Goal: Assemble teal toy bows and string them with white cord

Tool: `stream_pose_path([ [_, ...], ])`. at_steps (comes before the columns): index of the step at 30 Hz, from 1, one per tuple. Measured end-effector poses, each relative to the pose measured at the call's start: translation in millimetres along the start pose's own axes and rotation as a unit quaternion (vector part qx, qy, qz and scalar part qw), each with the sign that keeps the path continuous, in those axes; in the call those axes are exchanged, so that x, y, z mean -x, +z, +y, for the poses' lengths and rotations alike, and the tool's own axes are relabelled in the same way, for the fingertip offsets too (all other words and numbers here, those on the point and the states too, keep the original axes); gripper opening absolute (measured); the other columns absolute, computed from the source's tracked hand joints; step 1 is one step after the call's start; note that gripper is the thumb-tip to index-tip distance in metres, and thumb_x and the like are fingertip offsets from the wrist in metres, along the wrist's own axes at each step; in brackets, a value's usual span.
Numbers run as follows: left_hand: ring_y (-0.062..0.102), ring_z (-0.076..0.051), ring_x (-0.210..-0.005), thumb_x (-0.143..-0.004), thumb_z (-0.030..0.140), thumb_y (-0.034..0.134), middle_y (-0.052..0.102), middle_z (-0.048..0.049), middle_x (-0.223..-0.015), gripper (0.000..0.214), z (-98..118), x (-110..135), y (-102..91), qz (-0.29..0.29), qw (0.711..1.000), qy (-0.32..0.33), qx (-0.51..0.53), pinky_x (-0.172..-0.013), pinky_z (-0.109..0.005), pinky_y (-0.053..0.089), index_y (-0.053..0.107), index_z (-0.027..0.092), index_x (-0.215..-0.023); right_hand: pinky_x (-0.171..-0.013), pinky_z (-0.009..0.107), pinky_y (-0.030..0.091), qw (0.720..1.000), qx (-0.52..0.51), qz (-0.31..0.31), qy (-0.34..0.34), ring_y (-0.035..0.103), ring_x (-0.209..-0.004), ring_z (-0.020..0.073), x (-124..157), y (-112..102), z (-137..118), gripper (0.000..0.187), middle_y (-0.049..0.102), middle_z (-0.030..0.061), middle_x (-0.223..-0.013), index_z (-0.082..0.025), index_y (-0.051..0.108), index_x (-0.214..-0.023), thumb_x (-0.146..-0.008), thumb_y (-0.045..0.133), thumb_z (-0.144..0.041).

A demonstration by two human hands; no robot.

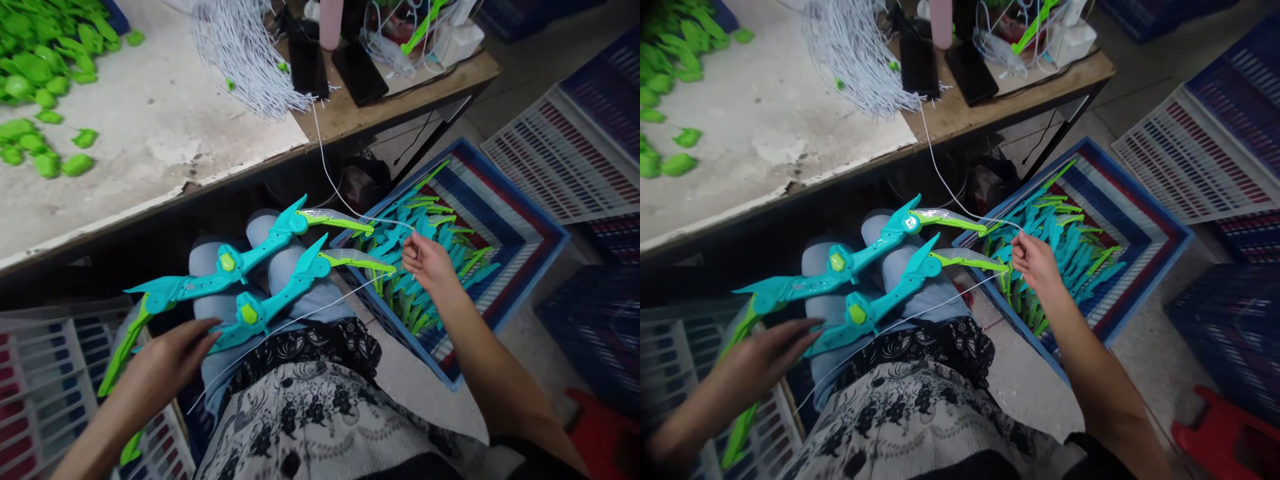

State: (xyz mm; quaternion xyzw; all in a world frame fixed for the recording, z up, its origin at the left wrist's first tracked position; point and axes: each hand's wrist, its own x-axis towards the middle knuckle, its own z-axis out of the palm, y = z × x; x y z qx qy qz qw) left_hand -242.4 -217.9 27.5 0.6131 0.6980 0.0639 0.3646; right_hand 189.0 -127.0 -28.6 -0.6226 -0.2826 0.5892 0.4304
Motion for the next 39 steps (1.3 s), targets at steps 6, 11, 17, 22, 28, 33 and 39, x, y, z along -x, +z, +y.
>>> stream_pose_path([
  [6,0.063,-0.018,-0.078,-0.082,0.035,0.055,0.069,-0.0072,-0.091,0.034,157,-76,89.0,-0.115,0.933,0.129,0.315,-0.066,-0.025,0.047,0.061,0.017,-0.111,-0.035,0.021,0.016,0.984,-0.143,-0.086,-0.053,0.015,-0.037,0.0061,1,76,-30,0.042,0.026,-0.0074,-0.051,-0.022,0.037,-0.062,-0.079,0.053,-0.057],
  [11,0.052,-0.012,-0.057,-0.083,0.031,0.053,0.06,-0.0007,-0.063,0.018,187,-107,137.1,-0.087,0.935,0.165,0.302,-0.053,-0.022,0.036,0.059,0.017,-0.074,-0.034,0.019,0.02,0.976,-0.191,-0.046,-0.096,0.017,-0.038,0.0066,-6,104,-31,0.041,0.025,-0.0072,-0.052,-0.022,0.033,-0.062,-0.084,0.046,-0.054],
  [17,0.046,-0.009,-0.051,-0.083,0.033,0.049,0.056,0.0019,-0.06,0.023,178,-116,124.0,-0.137,0.898,0.15,0.39,-0.05,-0.021,0.034,0.055,0.016,-0.069,-0.05,0.022,0.045,0.968,-0.193,-0.095,-0.127,0.047,-0.054,0.0089,-12,90,-23,0.035,0.045,-0.0041,-0.063,-0.021,0.05,-0.068,-0.079,0.058,-0.052],
  [22,0.039,-0.006,-0.046,-0.08,0.035,0.053,0.054,0.0029,-0.058,0.021,173,-128,110.5,-0.205,0.849,0.123,0.471,-0.045,-0.019,0.028,0.055,0.016,-0.074,-0.075,0.027,0.049,0.973,0.05,-0.14,-0.178,0.059,-0.082,0.0138,-11,58,-15,0.025,0.066,0.0007,-0.087,-0.021,0.069,-0.09,-0.069,0.076,-0.032],
  [28,0.041,-0.007,-0.052,-0.08,0.04,0.055,0.051,0.0025,-0.059,0.026,170,-133,104.2,-0.217,0.845,0.171,0.457,-0.052,-0.02,0.031,0.056,0.015,-0.073,-0.054,0.024,0.045,0.985,0.022,-0.13,-0.108,0.057,-0.058,0.0111,-9,59,-13,0.024,0.065,-0.0004,-0.067,-0.018,0.068,-0.075,-0.064,0.078,-0.037],
  [33,0.041,-0.008,-0.057,-0.084,0.034,0.05,0.05,0.0024,-0.062,0.023,169,-136,100.8,-0.196,0.867,0.238,0.39,-0.056,-0.022,0.033,0.055,0.015,-0.073,-0.044,0.02,0.04,0.99,-0.069,-0.12,-0.006,0.055,-0.055,0.0097,-7,67,-10,0.029,0.063,0.0008,-0.066,-0.016,0.067,-0.072,-0.065,0.076,-0.043],
  [39,0.042,-0.009,-0.058,-0.086,0.027,0.046,0.048,0.0032,-0.062,0.022,170,-139,96.0,-0.202,0.886,0.309,0.282,-0.058,-0.022,0.035,0.057,0.014,-0.071,-0.041,0.018,0.035,0.979,-0.068,-0.19,0.04,0.051,-0.049,0.0082,-5,68,-16,0.025,0.059,-0.0015,-0.057,-0.016,0.066,-0.071,-0.058,0.081,-0.031],
])
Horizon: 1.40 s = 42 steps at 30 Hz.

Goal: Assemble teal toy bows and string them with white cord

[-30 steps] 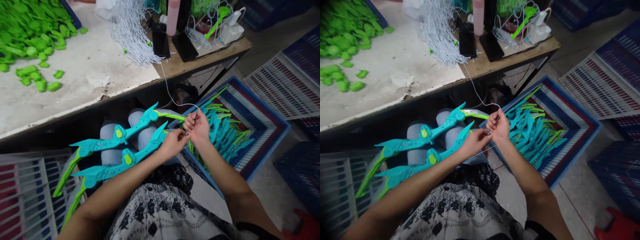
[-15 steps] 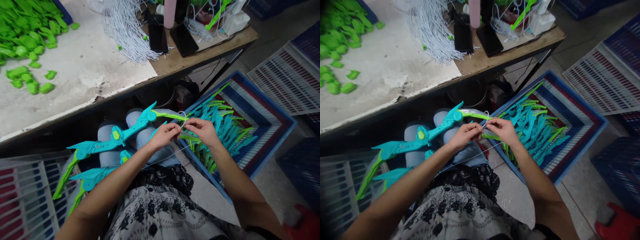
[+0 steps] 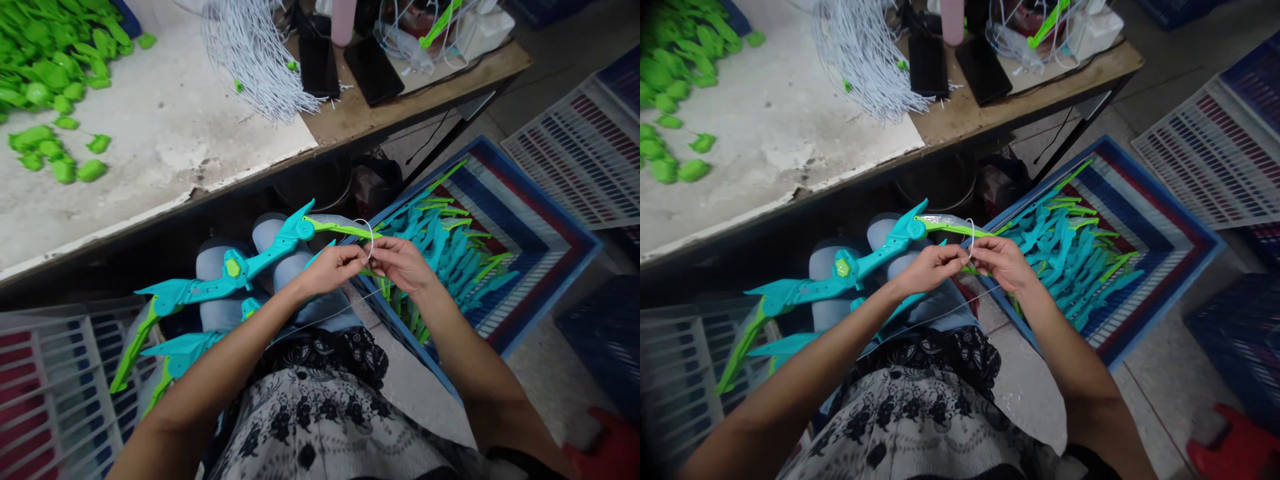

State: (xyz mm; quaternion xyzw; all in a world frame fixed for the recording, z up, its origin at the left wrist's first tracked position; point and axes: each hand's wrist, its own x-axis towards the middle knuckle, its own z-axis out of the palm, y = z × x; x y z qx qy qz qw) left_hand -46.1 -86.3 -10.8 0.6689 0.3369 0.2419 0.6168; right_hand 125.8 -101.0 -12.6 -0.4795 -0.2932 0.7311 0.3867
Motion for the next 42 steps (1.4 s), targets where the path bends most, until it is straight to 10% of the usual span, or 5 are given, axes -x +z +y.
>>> stream_pose_path([
  [4,0.056,-0.016,-0.083,-0.086,0.029,0.05,0.062,-0.0044,-0.083,0.021,-3,5,-9.6,0.06,0.986,0.05,-0.144,-0.078,-0.03,0.044,0.065,0.016,-0.081,-0.04,0.018,0.035,0.999,0.042,0.002,-0.006,0.049,-0.047,0.0075,-3,-9,-5,0.025,0.059,-0.0007,-0.057,-0.015,0.064,-0.068,-0.057,0.08,-0.031],
  [8,0.053,-0.025,-0.112,-0.085,0.041,0.054,0.059,-0.0115,-0.12,0.038,-18,24,-25.9,0.194,0.956,-0.052,-0.214,-0.094,-0.039,0.042,0.062,0.017,-0.113,-0.04,0.019,0.034,0.978,0.076,0.152,-0.122,0.049,-0.046,0.0078,-14,-32,-1,0.023,0.058,-0.0019,-0.055,-0.017,0.063,-0.067,-0.058,0.078,-0.032],
  [15,0.063,-0.019,-0.076,-0.087,0.045,0.048,0.07,-0.0072,-0.086,0.041,-41,39,-39.1,0.08,0.973,-0.215,0.02,-0.069,-0.03,0.049,0.064,0.015,-0.11,-0.046,0.022,0.037,0.908,0.273,0.232,-0.216,0.046,-0.047,0.0074,-22,-56,21,0.018,0.058,-0.0029,-0.056,-0.017,0.065,-0.073,-0.066,0.071,-0.033],
  [29,0.062,-0.013,-0.055,-0.084,0.01,0.054,0.065,-0.0053,-0.064,0.015,-76,-55,13.7,-0.011,0.877,-0.281,0.39,-0.058,-0.024,0.047,0.062,0.008,-0.096,-0.066,0.03,0.048,0.784,0.498,0.213,-0.305,0.058,-0.072,0.0159,-22,-56,42,0.016,0.065,0.0049,-0.083,-0.02,0.065,-0.081,-0.085,0.056,-0.032],
  [42,0.061,-0.013,-0.057,-0.088,0.013,0.05,0.064,-0.0067,-0.062,0.019,-71,-70,25.5,-0.02,0.882,-0.301,0.361,-0.062,-0.027,0.049,0.059,0.008,-0.072,-0.079,0.036,0.051,0.791,0.489,0.158,-0.333,0.061,-0.094,0.021,-30,-64,52,0.016,0.066,0.009,-0.105,-0.02,0.062,-0.091,-0.083,0.06,-0.033],
])
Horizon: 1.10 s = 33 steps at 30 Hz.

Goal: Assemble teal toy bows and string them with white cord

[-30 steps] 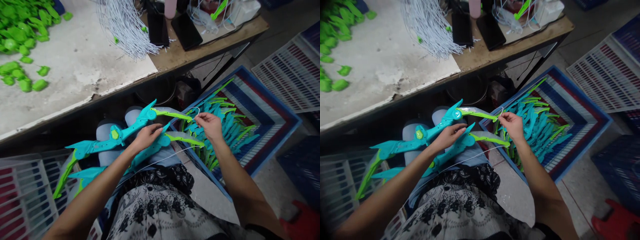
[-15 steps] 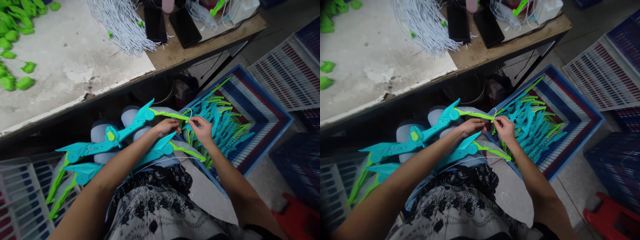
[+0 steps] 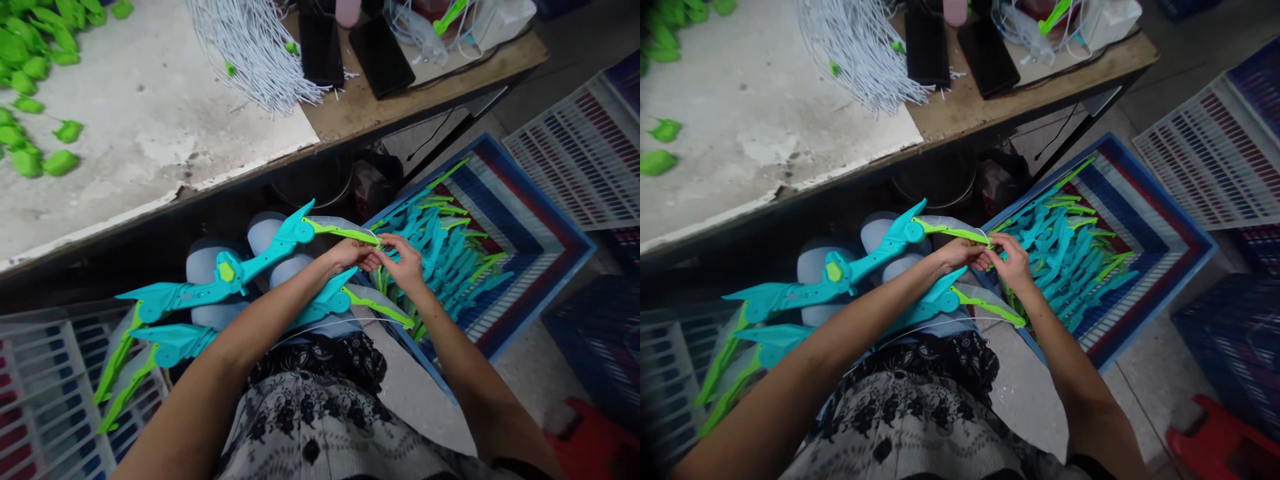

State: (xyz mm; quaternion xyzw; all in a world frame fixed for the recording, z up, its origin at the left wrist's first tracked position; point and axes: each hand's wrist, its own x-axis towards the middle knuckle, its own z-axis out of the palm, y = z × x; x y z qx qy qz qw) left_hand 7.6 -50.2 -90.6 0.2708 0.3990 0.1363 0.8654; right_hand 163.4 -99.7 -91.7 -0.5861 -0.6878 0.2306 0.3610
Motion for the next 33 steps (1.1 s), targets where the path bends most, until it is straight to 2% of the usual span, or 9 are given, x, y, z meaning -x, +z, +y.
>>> stream_pose_path([
  [4,0.061,-0.014,-0.059,-0.084,0.017,0.052,0.065,-0.0049,-0.067,0.017,7,49,-19.7,0.086,0.989,0.062,-0.099,-0.06,-0.028,0.049,0.057,0.012,-0.069,-0.078,0.036,0.051,0.999,0.035,0.006,0.019,0.062,-0.079,0.0185,-3,-1,0,0.037,0.066,0.0089,-0.106,-0.02,0.055,-0.115,-0.082,0.061,-0.037],
  [9,0.062,-0.026,-0.1,-0.076,0.028,0.064,0.068,-0.0091,-0.105,0.012,25,182,-81.0,0.167,0.959,0.229,0.02,-0.075,-0.036,0.053,0.066,0.016,-0.073,-0.077,0.036,0.052,0.999,0.035,0.019,0.02,0.062,-0.072,0.0178,-20,-3,-3,0.062,0.066,0.0097,-0.108,-0.02,0.039,-0.136,-0.081,0.061,-0.041],
  [13,0.054,-0.022,-0.11,-0.09,0.021,0.042,0.071,0.0085,-0.087,0.031,20,288,-115.0,0.343,0.849,0.385,0.113,-0.092,-0.04,0.046,0.066,0.023,-0.07,-0.077,0.037,0.053,0.999,0.039,0.015,0.005,0.064,-0.074,0.0187,-41,-1,-8,0.064,0.067,0.0113,-0.107,-0.018,0.039,-0.137,-0.082,0.059,-0.043],
  [17,0.054,-0.007,-0.073,-0.093,0.017,0.034,0.06,0.0157,-0.057,0.04,-7,350,-121.9,0.414,0.751,0.481,0.182,-0.093,-0.029,0.046,0.058,0.025,-0.061,-0.076,0.036,0.053,0.997,0.081,-0.003,-0.015,0.064,-0.073,0.0189,-54,0,-4,0.064,0.068,0.011,-0.106,-0.018,0.04,-0.137,-0.081,0.058,-0.045],
  [20,0.054,-0.006,-0.065,-0.09,0.018,0.044,0.059,0.0128,-0.056,0.033,-32,360,-114.2,0.416,0.725,0.502,0.22,-0.09,-0.025,0.048,0.056,0.023,-0.06,-0.073,0.038,0.053,0.989,0.143,-0.011,-0.045,0.065,-0.073,0.0219,-62,-2,-1,0.054,0.069,0.0116,-0.103,-0.018,0.051,-0.129,-0.082,0.055,-0.045],
  [24,0.064,-0.014,-0.076,-0.074,0.032,0.069,0.068,0.0022,-0.07,0.014,-58,333,-89.3,0.414,0.771,0.433,0.219,-0.082,-0.031,0.052,0.066,0.019,-0.07,-0.086,0.048,0.048,0.96,0.235,0.037,-0.148,0.062,-0.096,0.0307,-72,16,-40,0.035,0.068,0.0135,-0.102,-0.018,0.064,-0.108,-0.086,0.049,-0.039],
  [26,0.067,-0.019,-0.08,-0.068,0.034,0.075,0.071,-0.0033,-0.077,0.02,-66,313,-76.4,0.409,0.793,0.409,0.192,-0.082,-0.035,0.052,0.069,0.018,-0.077,-0.09,0.047,0.045,0.953,0.204,0.023,-0.222,0.059,-0.101,0.0297,-69,46,-84,0.029,0.067,0.0126,-0.103,-0.019,0.063,-0.108,-0.087,0.048,-0.033],
  [28,0.068,-0.022,-0.083,-0.07,0.033,0.074,0.072,-0.0059,-0.083,0.024,-73,295,-69.5,0.409,0.81,0.402,0.126,-0.085,-0.037,0.051,0.07,0.018,-0.088,-0.09,0.045,0.044,0.932,0.143,-0.077,-0.324,0.058,-0.101,0.0276,-59,92,-133,0.026,0.065,0.0116,-0.104,-0.02,0.061,-0.109,-0.088,0.049,-0.03],
  [33,0.065,-0.019,-0.078,-0.073,0.035,0.069,0.071,-0.006,-0.08,0.019,-95,273,-79.1,0.41,0.835,0.367,-0.003,-0.077,-0.031,0.05,0.068,0.017,-0.079,-0.089,0.043,0.04,0.798,0.181,-0.314,-0.481,0.053,-0.1,0.0289,-31,201,-217,0.039,0.06,0.0146,-0.107,-0.018,0.055,-0.124,-0.087,0.053,-0.029],
])
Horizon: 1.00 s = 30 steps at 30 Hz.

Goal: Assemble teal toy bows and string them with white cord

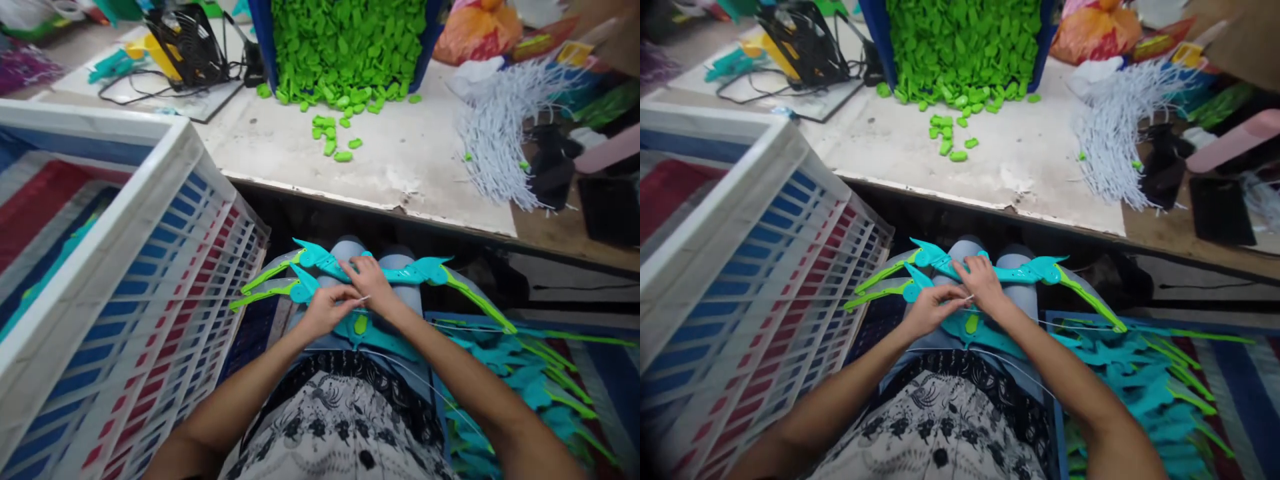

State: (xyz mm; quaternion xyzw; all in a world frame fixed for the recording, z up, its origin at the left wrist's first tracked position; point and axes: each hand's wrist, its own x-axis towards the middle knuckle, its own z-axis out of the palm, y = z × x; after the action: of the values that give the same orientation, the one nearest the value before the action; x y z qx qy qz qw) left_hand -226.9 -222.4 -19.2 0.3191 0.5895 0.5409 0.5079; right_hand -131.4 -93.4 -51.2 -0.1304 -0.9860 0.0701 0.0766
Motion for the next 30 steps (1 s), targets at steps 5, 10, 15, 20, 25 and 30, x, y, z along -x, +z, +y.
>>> stream_pose_path([
  [5,0.051,-0.009,-0.05,-0.074,0.041,0.069,0.056,0.003,-0.056,0.028,-3,14,-20.2,0.051,0.977,-0.071,0.194,-0.059,-0.025,0.046,0.056,0.016,-0.077,-0.078,0.037,0.043,0.996,-0.015,-0.082,0.004,0.056,-0.087,0.0256,-28,2,14,0.05,0.061,0.0136,-0.096,-0.016,0.044,-0.136,-0.087,0.051,-0.023],
  [10,0.04,-0.005,-0.046,-0.074,0.036,0.069,0.048,0.0062,-0.054,0.024,25,15,-57.2,0.248,0.942,0.033,0.223,-0.047,-0.018,0.031,0.056,0.016,-0.079,-0.074,0.034,0.047,0.988,-0.133,-0.08,-0.018,0.061,-0.082,0.0218,-27,-8,62,0.041,0.065,0.009,-0.092,-0.021,0.059,-0.123,-0.087,0.052,-0.039],
  [15,0.041,-0.006,-0.047,-0.072,0.035,0.067,0.051,0.0042,-0.054,0.022,36,-6,-110.6,0.392,0.915,0.081,0.051,-0.045,-0.019,0.027,0.061,0.014,-0.078,-0.072,0.032,0.051,0.947,-0.299,-0.116,0.025,0.065,-0.08,0.0207,-32,-8,84,0.042,0.07,0.0052,-0.095,-0.023,0.065,-0.115,-0.081,0.06,-0.047],
  [20,0.044,-0.007,-0.047,-0.075,0.035,0.062,0.053,0.0038,-0.053,0.021,33,-21,-140.3,0.401,0.91,0.091,-0.064,-0.047,-0.02,0.031,0.063,0.014,-0.076,-0.079,0.033,0.052,0.927,-0.348,-0.133,0.05,0.066,-0.09,0.025,-37,-10,87,0.041,0.07,0.0057,-0.104,-0.021,0.068,-0.111,-0.079,0.062,-0.045],
  [25,0.049,-0.01,-0.051,-0.075,0.031,0.06,0.055,0.0027,-0.054,0.017,40,-29,-145.8,0.399,0.904,0.121,-0.098,-0.05,-0.021,0.035,0.063,0.015,-0.073,-0.08,0.033,0.052,0.926,-0.346,-0.142,0.055,0.066,-0.092,0.0256,-37,-9,87,0.043,0.07,0.0054,-0.106,-0.021,0.067,-0.113,-0.078,0.062,-0.045],
  [30,0.047,-0.009,-0.051,-0.077,0.029,0.058,0.054,0.0032,-0.054,0.016,40,-35,-152.0,0.407,0.894,0.135,-0.129,-0.051,-0.021,0.035,0.063,0.015,-0.074,-0.082,0.035,0.052,0.927,-0.345,-0.137,0.063,0.065,-0.094,0.0269,-38,-7,85,0.043,0.069,0.0063,-0.107,-0.021,0.068,-0.112,-0.077,0.063,-0.046],
])
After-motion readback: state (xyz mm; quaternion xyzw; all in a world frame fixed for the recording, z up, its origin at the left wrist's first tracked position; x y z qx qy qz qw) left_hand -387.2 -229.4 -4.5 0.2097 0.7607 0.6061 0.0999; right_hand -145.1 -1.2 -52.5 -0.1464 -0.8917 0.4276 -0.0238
